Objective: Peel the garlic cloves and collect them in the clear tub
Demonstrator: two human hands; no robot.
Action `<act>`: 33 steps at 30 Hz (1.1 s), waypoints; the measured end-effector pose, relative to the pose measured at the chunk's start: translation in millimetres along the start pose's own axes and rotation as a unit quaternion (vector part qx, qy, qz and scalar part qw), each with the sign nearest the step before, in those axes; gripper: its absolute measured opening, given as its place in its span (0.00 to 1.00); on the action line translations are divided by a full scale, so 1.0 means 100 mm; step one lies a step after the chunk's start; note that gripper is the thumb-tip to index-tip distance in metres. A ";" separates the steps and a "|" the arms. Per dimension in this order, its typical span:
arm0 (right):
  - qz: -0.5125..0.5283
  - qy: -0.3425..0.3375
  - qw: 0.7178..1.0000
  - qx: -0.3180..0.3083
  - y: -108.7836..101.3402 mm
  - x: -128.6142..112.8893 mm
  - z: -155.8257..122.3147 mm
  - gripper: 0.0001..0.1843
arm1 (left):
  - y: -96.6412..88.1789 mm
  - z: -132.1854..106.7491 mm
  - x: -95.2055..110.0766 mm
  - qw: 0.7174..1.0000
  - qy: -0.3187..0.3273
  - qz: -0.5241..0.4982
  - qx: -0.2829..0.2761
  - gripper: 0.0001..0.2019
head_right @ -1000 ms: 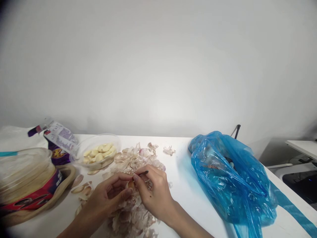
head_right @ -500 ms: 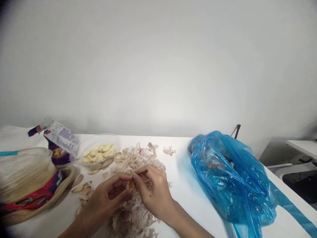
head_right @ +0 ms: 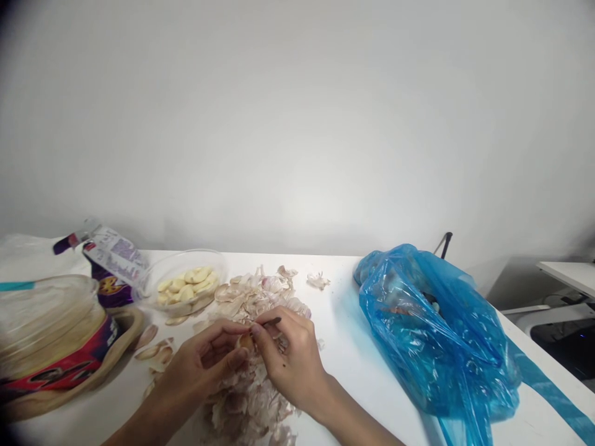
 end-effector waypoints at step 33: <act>-0.002 -0.002 0.999 0.042 -0.04 -0.02 0.00 0.06 | -0.01 0.00 -0.02 0.985 -0.072 -0.145 0.066 0.07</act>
Point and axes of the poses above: each hand's wrist, its own z-axis towards the middle knuckle, its own y-axis out of the palm, x = y × z, the point moved 3 cm from there along z, towards the middle knuckle, and after that the axes turned 2 degrees about -z, right-handed, at the moved point
